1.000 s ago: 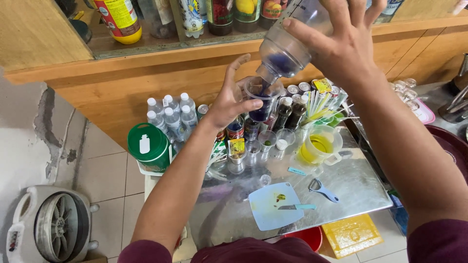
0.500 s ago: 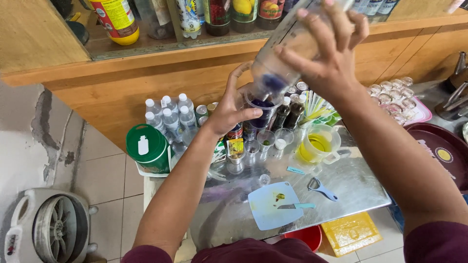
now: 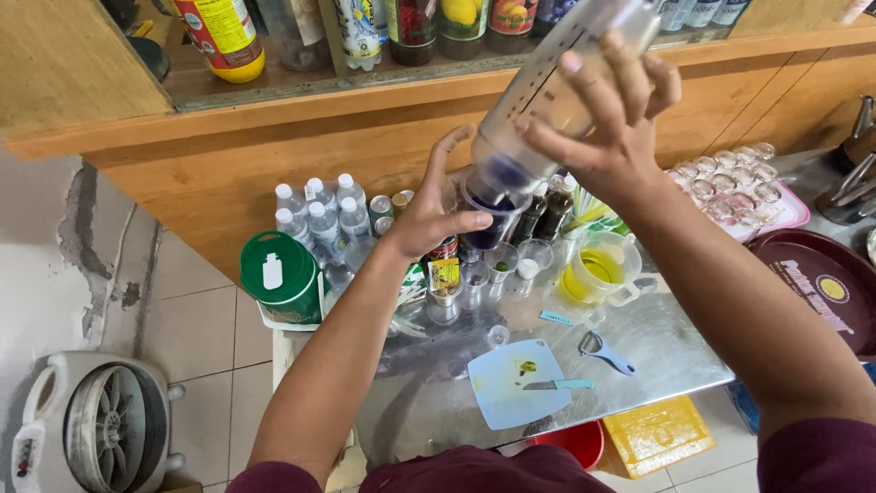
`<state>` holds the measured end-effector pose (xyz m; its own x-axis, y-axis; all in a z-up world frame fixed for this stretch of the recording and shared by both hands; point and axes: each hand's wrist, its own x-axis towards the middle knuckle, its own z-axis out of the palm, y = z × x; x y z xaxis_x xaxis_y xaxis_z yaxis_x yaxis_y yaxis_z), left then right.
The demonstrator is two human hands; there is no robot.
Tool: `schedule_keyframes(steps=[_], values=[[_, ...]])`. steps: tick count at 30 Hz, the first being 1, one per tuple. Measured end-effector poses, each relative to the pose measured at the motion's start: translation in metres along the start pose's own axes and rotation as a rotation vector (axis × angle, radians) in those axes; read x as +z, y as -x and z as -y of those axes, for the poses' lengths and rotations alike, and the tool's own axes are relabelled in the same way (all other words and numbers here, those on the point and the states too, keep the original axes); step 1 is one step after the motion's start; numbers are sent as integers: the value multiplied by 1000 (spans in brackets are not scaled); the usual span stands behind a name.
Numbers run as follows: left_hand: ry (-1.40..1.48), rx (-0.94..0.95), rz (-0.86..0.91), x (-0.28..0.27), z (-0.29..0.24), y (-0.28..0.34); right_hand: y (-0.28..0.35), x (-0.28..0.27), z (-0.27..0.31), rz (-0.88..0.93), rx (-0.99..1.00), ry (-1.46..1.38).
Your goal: The person shakes a cocktail shaker, pours a dark liquid into a plastic cup, adds a straw, cuts a lime wedge and places it on the rim, then prepares a second drink by pouring red and yellow liquids into another cup, adds ice, and closes the lid.
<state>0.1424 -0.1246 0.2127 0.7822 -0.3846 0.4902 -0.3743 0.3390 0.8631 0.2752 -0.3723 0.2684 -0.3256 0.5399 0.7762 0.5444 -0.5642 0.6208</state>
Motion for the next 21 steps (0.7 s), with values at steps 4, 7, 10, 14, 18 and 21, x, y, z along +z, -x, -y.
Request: schedule_keyframes(steps=[4, 7, 10, 14, 18, 21], values=[[-48, -16, -24, 1, -1, 2, -22, -22, 10, 38, -24, -56], [-98, -53, -52, 3, -4, 5, -22, -19, 14, -31, 9, -68], [-102, -30, -19, 2, 1, 6, -21, -21, 17, -14, -28, -100], [-85, -54, -36, 4, -2, 11, -8, -15, 20, -13, 5, -51], [-139, -43, -58, 2, 4, 15, 11, -5, 18, -72, 43, -62], [13, -76, -19, 5, 1, 16, 13, -4, 24, -38, 19, -49]])
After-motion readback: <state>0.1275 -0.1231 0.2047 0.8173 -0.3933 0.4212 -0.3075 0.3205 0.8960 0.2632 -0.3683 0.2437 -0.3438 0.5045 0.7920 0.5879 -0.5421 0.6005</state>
